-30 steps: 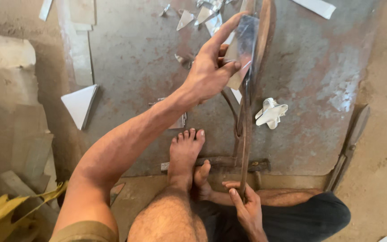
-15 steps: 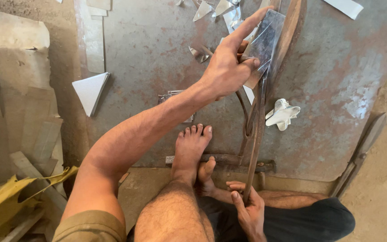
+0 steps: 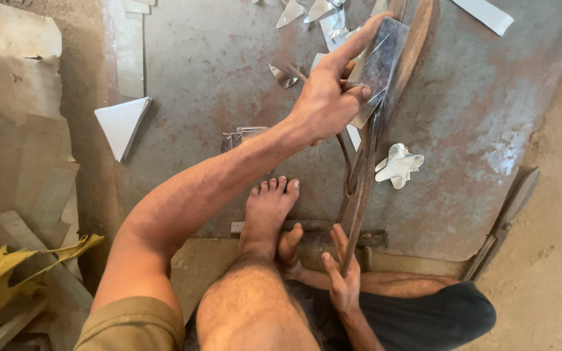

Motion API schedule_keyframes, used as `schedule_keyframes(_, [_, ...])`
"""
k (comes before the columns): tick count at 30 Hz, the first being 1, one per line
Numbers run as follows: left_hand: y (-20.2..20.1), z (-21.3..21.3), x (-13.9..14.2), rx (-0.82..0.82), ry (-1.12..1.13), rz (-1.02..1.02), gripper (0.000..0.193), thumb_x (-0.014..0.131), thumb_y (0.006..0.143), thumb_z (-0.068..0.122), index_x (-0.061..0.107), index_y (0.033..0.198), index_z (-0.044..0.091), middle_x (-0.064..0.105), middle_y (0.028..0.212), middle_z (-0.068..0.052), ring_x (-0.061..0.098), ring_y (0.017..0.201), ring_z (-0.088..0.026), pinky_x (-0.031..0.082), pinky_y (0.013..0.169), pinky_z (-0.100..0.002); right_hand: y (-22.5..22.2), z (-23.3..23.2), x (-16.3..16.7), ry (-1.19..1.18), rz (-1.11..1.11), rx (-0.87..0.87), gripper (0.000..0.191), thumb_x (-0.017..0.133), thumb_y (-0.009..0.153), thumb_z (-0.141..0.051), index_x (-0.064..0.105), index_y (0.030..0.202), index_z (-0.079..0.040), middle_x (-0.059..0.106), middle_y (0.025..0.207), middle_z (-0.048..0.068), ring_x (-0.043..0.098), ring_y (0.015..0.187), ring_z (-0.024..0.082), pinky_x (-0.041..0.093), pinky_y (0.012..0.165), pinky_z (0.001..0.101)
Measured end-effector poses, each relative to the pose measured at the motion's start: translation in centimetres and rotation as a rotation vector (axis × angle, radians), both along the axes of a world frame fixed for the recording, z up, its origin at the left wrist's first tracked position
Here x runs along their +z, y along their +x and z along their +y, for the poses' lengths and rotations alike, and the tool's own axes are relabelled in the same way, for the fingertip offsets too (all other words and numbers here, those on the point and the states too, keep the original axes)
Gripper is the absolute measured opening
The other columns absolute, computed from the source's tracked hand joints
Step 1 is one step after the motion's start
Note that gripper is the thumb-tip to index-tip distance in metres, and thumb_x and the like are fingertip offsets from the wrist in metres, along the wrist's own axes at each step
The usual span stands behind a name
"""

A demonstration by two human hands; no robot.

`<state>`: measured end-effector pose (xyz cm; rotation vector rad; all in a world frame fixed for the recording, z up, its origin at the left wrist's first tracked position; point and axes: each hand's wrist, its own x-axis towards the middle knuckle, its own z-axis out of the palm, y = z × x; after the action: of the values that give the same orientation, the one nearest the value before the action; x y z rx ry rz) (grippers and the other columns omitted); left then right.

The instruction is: The person sits on the floor at a low metal table and cuts small rectangular pieces from mirror offcuts using large hand shears, working one piece at a time. Cut pieces are stacked on the table while scrap shards accumulate nearby.

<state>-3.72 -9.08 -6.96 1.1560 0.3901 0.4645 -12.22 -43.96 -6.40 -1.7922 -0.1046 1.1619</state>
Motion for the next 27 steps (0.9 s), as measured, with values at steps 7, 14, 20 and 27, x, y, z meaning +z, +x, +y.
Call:
schedule_keyframes(7, [-0.2, -0.4, 0.7, -0.012, -0.028, 0.03, 0.098, 0.044, 0.085, -0.027, 0.032, 0.167, 0.025, 0.054, 0.154, -0.004, 0.061, 0.117, -0.014, 0.053, 0.097, -0.025, 0.3, 0.4, -2.5, 0.088, -0.254, 0.074, 0.072, 0.056, 0.1, -0.012, 0.022, 0.161, 0.005, 0.025, 0.169, 0.023, 0.026, 0.156, 0.032, 0.024, 0.123, 0.0423])
schedule_keyframes(14, [-1.0, -1.2, 3.9, 0.026, 0.182, 0.087, 0.094, 0.044, 0.088, -0.019, 0.013, 0.164, 0.026, 0.043, 0.165, -0.013, 0.057, 0.104, -0.016, 0.053, 0.082, -0.028, 1.3, 1.0, -5.2, 0.046, -0.423, 0.094, 0.06, 0.055, 0.1, -0.009, 0.035, 0.156, 0.001, 0.048, 0.15, 0.019, 0.046, 0.141, 0.032, 0.036, 0.118, 0.0438])
schedule_keyframes(20, [-0.8, -1.3, 3.7, -0.019, 0.264, 0.206, 0.101, 0.063, 0.095, -0.004, -0.003, 0.164, 0.027, 0.043, 0.162, -0.025, 0.057, 0.134, -0.04, 0.05, 0.112, -0.042, 1.9, 1.6, -2.0, 0.01, -0.286, 0.122, 0.069, 0.057, 0.097, -0.012, 0.027, 0.157, 0.0, 0.035, 0.16, 0.02, 0.032, 0.149, 0.032, 0.024, 0.121, 0.0449])
schedule_keyframes(27, [-2.0, -2.2, 1.7, -0.102, 0.113, 0.071, 0.1, 0.061, 0.095, -0.002, -0.001, 0.169, 0.022, 0.014, 0.179, -0.025, 0.034, 0.162, -0.039, 0.044, 0.125, -0.045, 0.5, 0.8, -1.0, 0.055, -0.274, 0.097, 0.071, 0.055, 0.098, -0.01, 0.023, 0.161, 0.001, 0.026, 0.169, 0.021, 0.024, 0.157, 0.033, 0.019, 0.125, 0.0445])
